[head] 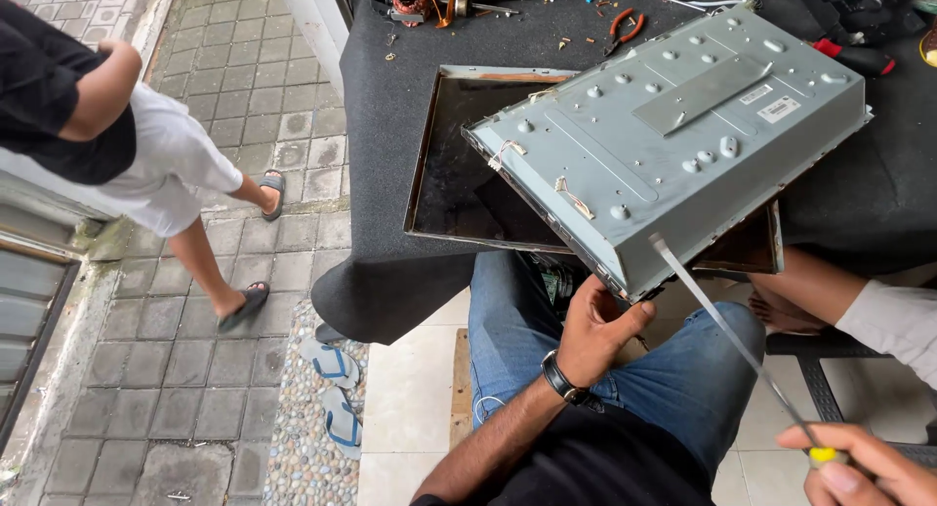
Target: Disassembling a flat-screen monitor by prying open the outer casing with a screwdriver and removing the internal panel.
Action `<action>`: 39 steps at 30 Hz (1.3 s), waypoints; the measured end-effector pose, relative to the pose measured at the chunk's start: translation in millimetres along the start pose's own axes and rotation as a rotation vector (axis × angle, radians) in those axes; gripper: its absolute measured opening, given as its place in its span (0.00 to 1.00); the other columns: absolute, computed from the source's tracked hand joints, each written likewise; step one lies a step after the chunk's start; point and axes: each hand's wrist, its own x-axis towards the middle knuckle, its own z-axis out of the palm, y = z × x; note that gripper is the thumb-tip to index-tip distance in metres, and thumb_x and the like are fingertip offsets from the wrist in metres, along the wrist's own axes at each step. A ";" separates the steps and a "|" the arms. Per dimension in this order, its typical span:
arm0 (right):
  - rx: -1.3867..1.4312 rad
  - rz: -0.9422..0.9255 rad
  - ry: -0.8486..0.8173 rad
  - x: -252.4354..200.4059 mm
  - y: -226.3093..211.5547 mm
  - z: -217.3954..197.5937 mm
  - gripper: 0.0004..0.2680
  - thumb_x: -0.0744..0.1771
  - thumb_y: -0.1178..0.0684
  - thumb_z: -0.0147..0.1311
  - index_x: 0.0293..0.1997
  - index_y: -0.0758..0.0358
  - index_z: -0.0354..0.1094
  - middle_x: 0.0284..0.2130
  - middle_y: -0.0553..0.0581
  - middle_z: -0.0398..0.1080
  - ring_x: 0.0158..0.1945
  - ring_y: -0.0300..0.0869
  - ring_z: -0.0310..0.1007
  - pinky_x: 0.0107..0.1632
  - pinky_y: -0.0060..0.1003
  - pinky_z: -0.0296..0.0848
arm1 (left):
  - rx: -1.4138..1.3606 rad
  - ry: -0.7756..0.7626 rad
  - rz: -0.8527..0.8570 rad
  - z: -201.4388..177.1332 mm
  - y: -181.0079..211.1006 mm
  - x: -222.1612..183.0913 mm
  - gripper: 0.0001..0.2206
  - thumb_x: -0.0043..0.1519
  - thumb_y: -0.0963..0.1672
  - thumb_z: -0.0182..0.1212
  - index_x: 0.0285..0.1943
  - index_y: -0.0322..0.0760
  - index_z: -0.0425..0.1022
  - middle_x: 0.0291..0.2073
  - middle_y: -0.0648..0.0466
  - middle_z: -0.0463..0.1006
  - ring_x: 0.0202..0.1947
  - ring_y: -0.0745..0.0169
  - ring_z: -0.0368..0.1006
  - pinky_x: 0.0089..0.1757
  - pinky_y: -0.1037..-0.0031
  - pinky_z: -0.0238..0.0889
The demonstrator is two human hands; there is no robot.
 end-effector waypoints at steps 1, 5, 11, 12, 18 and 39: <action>0.211 -0.268 0.141 -6.3 4.9 5.2 0.17 0.67 0.51 0.49 0.53 0.77 0.77 0.12 0.73 0.75 0.11 0.50 0.67 0.17 0.40 0.62 | 0.024 -0.009 -0.004 -1.1 1.0 0.0 0.18 0.63 0.47 0.67 0.59 0.37 0.71 0.53 0.57 0.77 0.55 0.67 0.71 0.58 0.71 0.65; 0.348 -0.245 0.155 4.9 -49.6 19.2 0.13 0.69 0.58 0.44 0.44 0.84 0.71 0.24 0.82 0.76 0.20 0.62 0.73 0.26 0.53 0.70 | 0.005 0.000 -0.001 -5.3 -0.4 -0.1 0.17 0.63 0.46 0.67 0.57 0.37 0.71 0.51 0.58 0.76 0.53 0.69 0.70 0.56 0.73 0.65; 0.407 -0.270 0.104 63.5 -86.6 65.7 0.10 0.71 0.55 0.49 0.31 0.67 0.58 0.20 0.60 0.60 0.17 0.44 0.58 0.19 0.37 0.56 | 0.170 0.026 -0.003 -17.7 17.1 6.9 0.13 0.64 0.49 0.60 0.52 0.40 0.74 0.47 0.60 0.75 0.49 0.68 0.68 0.51 0.73 0.62; 0.456 -0.322 0.114 78.2 -85.9 70.1 0.09 0.70 0.54 0.50 0.32 0.67 0.61 0.18 0.57 0.60 0.15 0.42 0.58 0.18 0.34 0.56 | 0.185 0.047 -0.037 -18.6 22.4 9.2 0.09 0.66 0.50 0.56 0.41 0.45 0.66 0.36 0.64 0.64 0.38 0.72 0.57 0.42 0.75 0.52; 0.560 -0.355 0.108 147.7 -108.3 91.2 0.10 0.71 0.49 0.51 0.44 0.69 0.70 0.23 0.66 0.71 0.11 0.37 0.58 0.15 0.27 0.57 | 0.203 0.066 -0.073 -36.7 27.4 20.1 0.12 0.68 0.48 0.55 0.30 0.48 0.64 0.27 0.67 0.60 0.30 0.76 0.52 0.35 0.78 0.47; 0.994 -0.533 -0.010 228.4 -75.0 118.9 0.04 0.68 0.63 0.52 0.45 0.66 0.71 0.31 0.70 0.77 0.08 0.36 0.57 0.18 0.32 0.66 | 0.232 0.065 -0.150 -78.0 12.8 26.2 0.07 0.57 0.41 0.57 0.26 0.43 0.67 0.22 0.60 0.59 0.27 0.74 0.54 0.33 0.82 0.48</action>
